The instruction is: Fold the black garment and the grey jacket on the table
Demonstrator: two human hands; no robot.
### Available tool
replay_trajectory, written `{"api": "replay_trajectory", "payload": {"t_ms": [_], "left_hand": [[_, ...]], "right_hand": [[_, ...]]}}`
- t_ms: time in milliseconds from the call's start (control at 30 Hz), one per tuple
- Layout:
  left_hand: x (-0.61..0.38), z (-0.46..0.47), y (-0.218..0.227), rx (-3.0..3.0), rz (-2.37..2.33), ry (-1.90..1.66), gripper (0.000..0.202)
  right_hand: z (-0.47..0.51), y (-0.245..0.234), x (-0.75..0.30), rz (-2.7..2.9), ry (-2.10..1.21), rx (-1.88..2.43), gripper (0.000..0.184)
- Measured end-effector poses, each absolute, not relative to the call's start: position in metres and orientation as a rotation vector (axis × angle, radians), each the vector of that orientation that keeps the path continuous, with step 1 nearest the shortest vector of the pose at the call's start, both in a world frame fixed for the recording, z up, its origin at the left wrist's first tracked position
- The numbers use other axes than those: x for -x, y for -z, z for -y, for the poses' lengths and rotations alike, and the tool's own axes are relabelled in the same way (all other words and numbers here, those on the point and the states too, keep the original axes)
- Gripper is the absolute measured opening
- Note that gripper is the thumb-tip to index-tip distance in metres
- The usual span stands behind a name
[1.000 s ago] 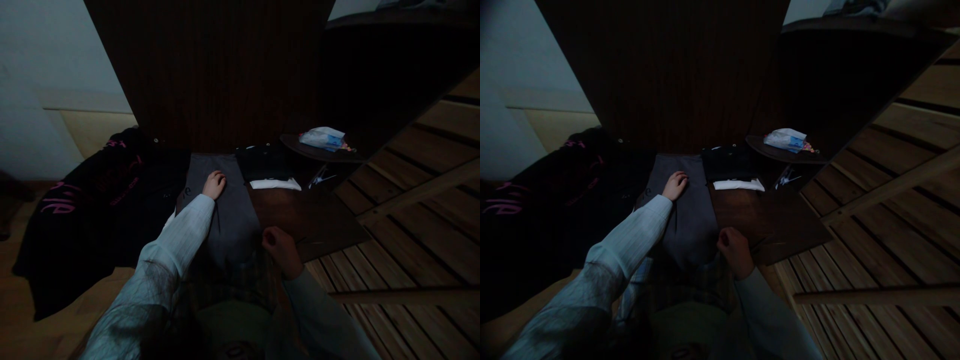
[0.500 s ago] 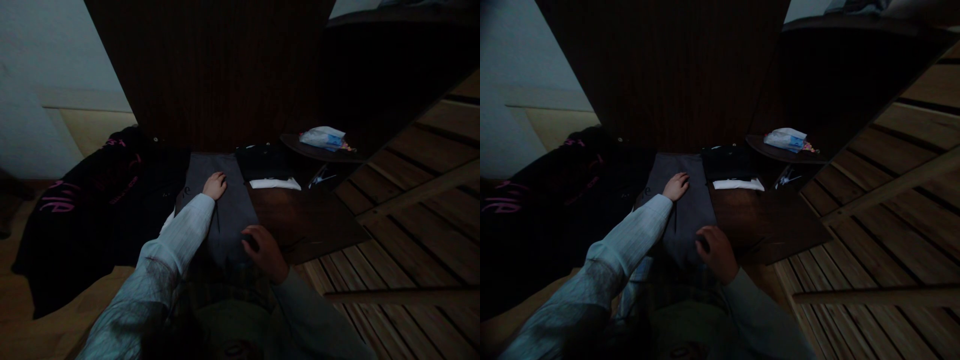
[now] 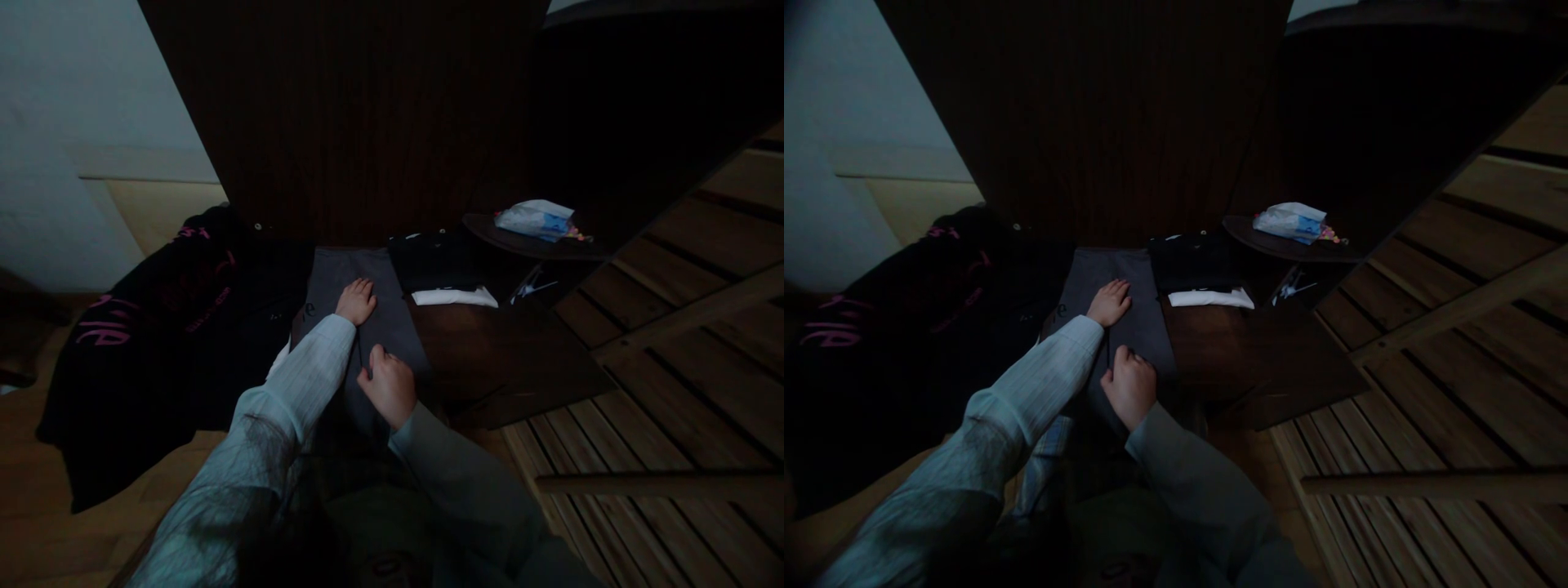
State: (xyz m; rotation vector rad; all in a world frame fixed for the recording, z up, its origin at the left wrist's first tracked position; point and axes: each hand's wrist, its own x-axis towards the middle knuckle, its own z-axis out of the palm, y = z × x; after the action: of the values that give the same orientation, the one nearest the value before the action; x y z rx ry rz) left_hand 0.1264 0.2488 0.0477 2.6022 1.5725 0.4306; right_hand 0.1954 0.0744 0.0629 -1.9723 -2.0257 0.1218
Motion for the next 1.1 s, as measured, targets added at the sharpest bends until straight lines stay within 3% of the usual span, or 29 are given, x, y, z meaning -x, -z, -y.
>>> {"api": "replay_trajectory", "payload": {"t_ms": [300,600,1100], "left_hand": [[-0.126,-0.248,-0.049,-2.583,-1.569,-0.454,0.047],[-0.127,-0.247,-0.049,-2.588,-1.582,-0.449,0.046],[-0.126,-0.249,-0.047,-2.583,-1.570,-0.462,0.046]], "right_hand": [[-0.060,-0.063,-0.204,2.111,-0.068,1.803,0.023],[-0.034,-0.016,-0.190,1.847,-0.015,1.480,0.024],[-0.025,-0.018,-0.189,1.972,-0.301,1.052,0.024]]}}
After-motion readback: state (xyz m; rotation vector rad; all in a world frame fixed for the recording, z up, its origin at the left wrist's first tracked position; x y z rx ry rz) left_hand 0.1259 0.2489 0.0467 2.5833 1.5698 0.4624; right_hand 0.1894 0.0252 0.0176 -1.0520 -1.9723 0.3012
